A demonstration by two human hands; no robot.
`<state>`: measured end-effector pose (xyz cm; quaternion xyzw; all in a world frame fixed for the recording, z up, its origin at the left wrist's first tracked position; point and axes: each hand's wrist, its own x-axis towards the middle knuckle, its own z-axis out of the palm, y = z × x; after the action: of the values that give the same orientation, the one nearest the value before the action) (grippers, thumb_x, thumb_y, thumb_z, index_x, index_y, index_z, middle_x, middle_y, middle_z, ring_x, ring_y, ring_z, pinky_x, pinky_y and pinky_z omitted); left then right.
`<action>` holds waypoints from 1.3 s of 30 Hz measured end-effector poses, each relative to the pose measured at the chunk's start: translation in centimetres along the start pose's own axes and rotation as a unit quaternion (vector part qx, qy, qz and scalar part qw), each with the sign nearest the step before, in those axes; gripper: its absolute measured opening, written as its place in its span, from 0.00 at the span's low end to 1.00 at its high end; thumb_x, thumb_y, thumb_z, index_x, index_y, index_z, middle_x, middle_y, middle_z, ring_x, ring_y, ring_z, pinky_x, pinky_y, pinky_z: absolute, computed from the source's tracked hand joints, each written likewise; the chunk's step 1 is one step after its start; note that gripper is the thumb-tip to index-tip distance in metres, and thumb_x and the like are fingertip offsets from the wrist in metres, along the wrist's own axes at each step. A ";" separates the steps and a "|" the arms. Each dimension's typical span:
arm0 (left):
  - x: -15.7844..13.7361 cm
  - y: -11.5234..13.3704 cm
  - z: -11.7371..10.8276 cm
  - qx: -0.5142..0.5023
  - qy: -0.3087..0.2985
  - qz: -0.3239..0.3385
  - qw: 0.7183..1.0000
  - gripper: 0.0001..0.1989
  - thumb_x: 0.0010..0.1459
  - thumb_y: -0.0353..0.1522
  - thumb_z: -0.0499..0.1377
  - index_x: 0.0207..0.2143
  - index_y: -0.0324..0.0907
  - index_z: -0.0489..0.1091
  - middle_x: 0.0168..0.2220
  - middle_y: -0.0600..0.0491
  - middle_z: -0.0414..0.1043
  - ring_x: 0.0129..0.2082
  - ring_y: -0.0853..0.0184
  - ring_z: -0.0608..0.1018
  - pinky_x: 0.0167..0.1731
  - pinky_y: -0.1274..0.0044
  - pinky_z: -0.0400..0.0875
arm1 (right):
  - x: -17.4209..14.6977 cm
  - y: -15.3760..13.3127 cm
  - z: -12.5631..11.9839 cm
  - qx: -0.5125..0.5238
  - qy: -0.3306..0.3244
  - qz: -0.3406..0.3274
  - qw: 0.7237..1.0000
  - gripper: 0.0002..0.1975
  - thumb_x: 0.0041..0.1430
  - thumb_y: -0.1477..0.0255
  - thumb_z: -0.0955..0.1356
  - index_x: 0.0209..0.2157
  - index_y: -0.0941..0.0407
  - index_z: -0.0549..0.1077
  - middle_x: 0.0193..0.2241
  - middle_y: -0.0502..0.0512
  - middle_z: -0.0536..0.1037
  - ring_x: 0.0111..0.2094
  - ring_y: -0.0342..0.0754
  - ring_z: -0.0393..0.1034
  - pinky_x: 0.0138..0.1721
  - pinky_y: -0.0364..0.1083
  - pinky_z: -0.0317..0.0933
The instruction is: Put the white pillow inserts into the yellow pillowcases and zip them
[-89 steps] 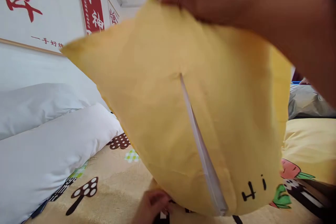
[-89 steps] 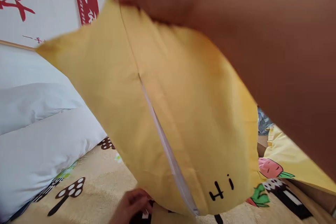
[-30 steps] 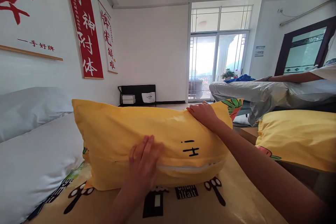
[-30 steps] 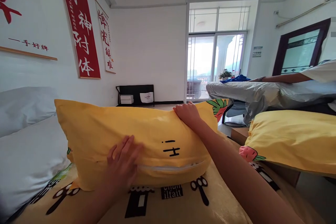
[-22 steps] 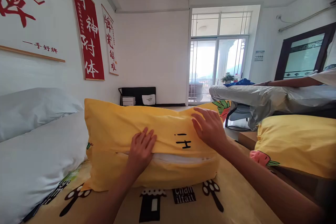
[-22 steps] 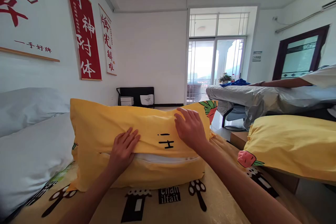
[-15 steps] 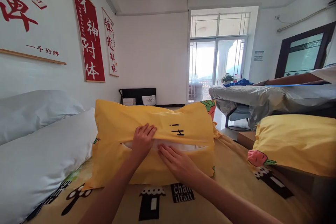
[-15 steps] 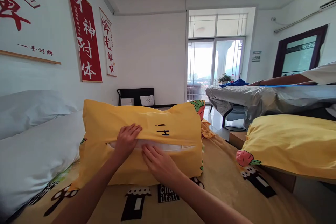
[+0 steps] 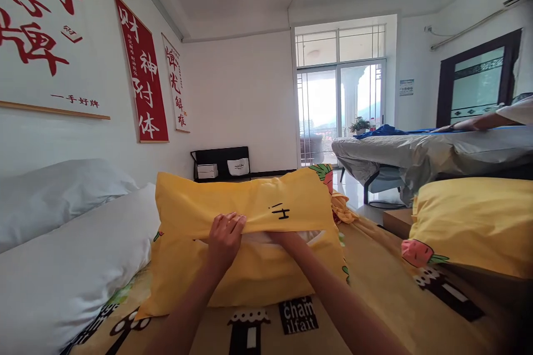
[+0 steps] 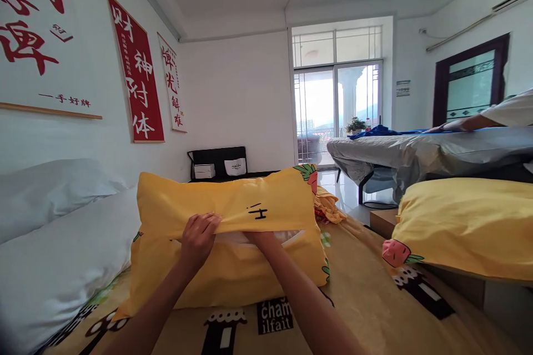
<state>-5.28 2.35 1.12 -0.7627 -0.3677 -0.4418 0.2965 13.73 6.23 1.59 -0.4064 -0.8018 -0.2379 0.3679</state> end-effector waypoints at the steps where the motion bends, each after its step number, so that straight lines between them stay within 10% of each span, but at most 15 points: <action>1: 0.5 0.1 0.0 0.003 -0.008 -0.019 1.000 0.17 0.60 0.24 0.47 0.41 0.44 0.73 0.37 0.46 0.78 0.41 0.58 0.77 0.43 0.68 0.64 | -1.0 -0.2 -0.2 0.001 -0.009 0.001 1.000 0.13 0.65 0.67 0.62 0.47 0.53 0.73 0.45 0.58 0.76 0.43 0.51 0.71 0.44 0.50 0.67; 6: 3.8 0.9 -0.3 0.019 -0.129 -0.143 0.981 0.13 0.58 0.25 0.47 0.38 0.42 0.70 0.32 0.47 0.75 0.35 0.59 0.76 0.34 0.73 0.65 | -5.1 -0.7 -2.1 -0.036 0.047 -0.098 0.993 0.17 0.61 0.74 0.61 0.51 0.55 0.70 0.47 0.60 0.76 0.50 0.53 0.68 0.52 0.52 0.60; 9: 5.0 1.2 -1.0 0.002 -0.168 -0.142 0.975 0.09 0.59 0.28 0.49 0.38 0.43 0.68 0.29 0.50 0.75 0.31 0.60 0.77 0.29 0.76 0.64 | -4.2 0.5 -3.9 -0.107 0.110 -0.019 0.988 0.22 0.58 0.78 0.61 0.55 0.57 0.67 0.52 0.66 0.72 0.55 0.58 0.62 0.53 0.57 0.54; 16: 4.9 1.4 -3.5 0.079 -0.214 -0.031 0.973 0.26 0.55 0.25 0.52 0.58 0.41 0.61 0.40 0.43 0.75 0.35 0.57 0.78 0.31 0.74 0.67 | 1.2 3.2 -7.1 -0.027 -0.041 0.078 0.996 0.21 0.51 0.83 0.59 0.44 0.58 0.73 0.41 0.60 0.79 0.45 0.51 0.70 0.46 0.47 0.57; 22: 7.3 0.1 -3.9 0.134 -0.173 -0.024 0.975 0.16 0.51 0.22 0.51 0.42 0.36 0.71 0.55 0.37 0.65 0.58 0.50 0.65 0.56 0.62 0.57 | 3.3 2.9 -7.8 -0.008 -0.092 0.097 0.991 0.20 0.54 0.77 0.61 0.49 0.54 0.70 0.39 0.54 0.80 0.39 0.51 0.72 0.37 0.45 0.57; 28: 8.7 -0.9 -3.8 0.126 -0.258 -0.086 0.954 0.13 0.54 0.24 0.49 0.40 0.41 0.68 0.28 0.46 0.75 0.32 0.57 0.77 0.35 0.71 0.66 | 4.3 3.1 -9.3 -0.011 -0.182 0.013 0.983 0.09 0.57 0.71 0.63 0.34 0.53 0.76 0.36 0.57 0.78 0.40 0.52 0.68 0.41 0.46 0.55; 32: 8.9 -1.1 -4.0 0.126 -0.272 -0.114 0.947 0.12 0.55 0.28 0.50 0.42 0.41 0.67 0.27 0.47 0.74 0.30 0.56 0.76 0.29 0.73 0.63 | 3.9 2.7 -9.4 -0.036 -0.167 -0.029 0.985 0.10 0.59 0.68 0.63 0.39 0.55 0.73 0.49 0.61 0.71 0.50 0.54 0.61 0.51 0.51 0.49; 39: 9.2 0.0 -5.9 -0.029 -0.357 -0.075 0.931 0.20 0.55 0.50 0.54 0.41 0.46 0.71 0.30 0.53 0.75 0.32 0.61 0.75 0.28 0.77 0.60 | 3.8 2.7 -8.1 -0.026 -0.213 0.058 0.975 0.14 0.56 0.76 0.60 0.40 0.58 0.74 0.36 0.61 0.77 0.37 0.51 0.67 0.36 0.45 0.52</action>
<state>-4.83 0.47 11.89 -0.8485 -0.4924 -0.1720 0.0899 17.71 4.02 9.80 -0.5028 -0.8305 -0.1450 0.1907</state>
